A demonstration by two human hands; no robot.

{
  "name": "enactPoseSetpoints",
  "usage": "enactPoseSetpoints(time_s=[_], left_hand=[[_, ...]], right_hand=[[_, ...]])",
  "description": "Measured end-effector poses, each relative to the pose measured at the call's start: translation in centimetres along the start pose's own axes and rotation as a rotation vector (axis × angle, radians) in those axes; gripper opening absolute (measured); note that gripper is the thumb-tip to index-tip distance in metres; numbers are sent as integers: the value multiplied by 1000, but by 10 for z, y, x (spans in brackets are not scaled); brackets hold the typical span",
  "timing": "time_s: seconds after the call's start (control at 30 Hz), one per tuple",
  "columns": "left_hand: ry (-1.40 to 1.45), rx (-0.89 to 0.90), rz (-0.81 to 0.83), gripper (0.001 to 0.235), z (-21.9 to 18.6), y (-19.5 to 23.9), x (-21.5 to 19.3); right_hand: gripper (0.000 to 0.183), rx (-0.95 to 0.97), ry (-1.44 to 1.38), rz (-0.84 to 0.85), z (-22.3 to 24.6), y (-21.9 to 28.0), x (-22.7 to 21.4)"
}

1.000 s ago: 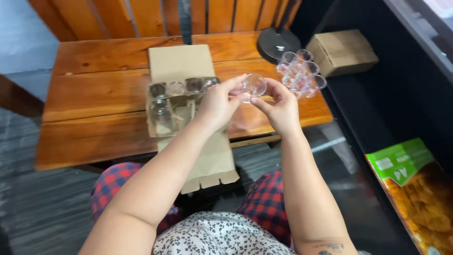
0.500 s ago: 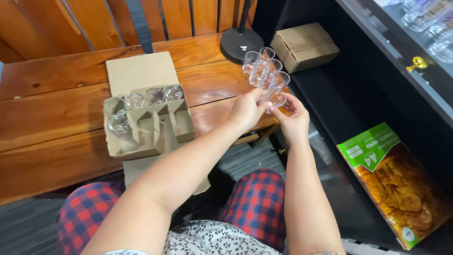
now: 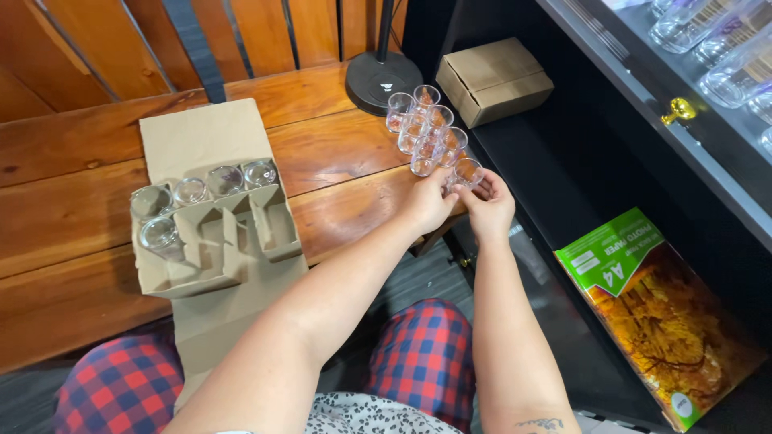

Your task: The person opens a cardboard box containing small clear glasses and removes them one by one, placing them on a wooden table. The task involves careful handling of fragile items and arranging them in a neat row.

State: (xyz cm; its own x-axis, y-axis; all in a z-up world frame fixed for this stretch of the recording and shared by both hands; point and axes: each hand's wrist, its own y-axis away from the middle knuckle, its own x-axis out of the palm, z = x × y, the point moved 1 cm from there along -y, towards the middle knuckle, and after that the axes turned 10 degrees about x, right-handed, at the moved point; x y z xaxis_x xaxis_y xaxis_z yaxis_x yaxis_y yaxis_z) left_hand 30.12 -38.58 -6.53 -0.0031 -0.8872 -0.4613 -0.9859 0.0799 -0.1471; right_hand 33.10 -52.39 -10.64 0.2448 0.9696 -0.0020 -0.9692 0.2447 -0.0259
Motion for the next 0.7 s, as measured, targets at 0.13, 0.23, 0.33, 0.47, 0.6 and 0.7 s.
enactPoseSetpoints(time_s=[0.13, 0.23, 0.33, 0.47, 0.6, 0.7], left_hand=[[5, -27, 47, 59, 0, 0, 0], [36, -39, 53, 65, -2, 0, -1], [40, -56, 83, 69, -13, 4, -8], [14, -52, 111, 76, -8, -1, -6], [8, -27, 104, 79, -12, 0, -6], [25, -15, 95, 79, -23, 9, -13]], right_hand=[[64, 6, -12, -23, -3, -5, 6], [65, 12, -10, -37, -6, -11, 9], [64, 9, -6, -49, -2, -10, 15], [63, -7, -17, -49, -2, -14, 17], [64, -6, -25, -56, -8, -17, 15], [67, -7, -7, -51, -4, -9, 16]])
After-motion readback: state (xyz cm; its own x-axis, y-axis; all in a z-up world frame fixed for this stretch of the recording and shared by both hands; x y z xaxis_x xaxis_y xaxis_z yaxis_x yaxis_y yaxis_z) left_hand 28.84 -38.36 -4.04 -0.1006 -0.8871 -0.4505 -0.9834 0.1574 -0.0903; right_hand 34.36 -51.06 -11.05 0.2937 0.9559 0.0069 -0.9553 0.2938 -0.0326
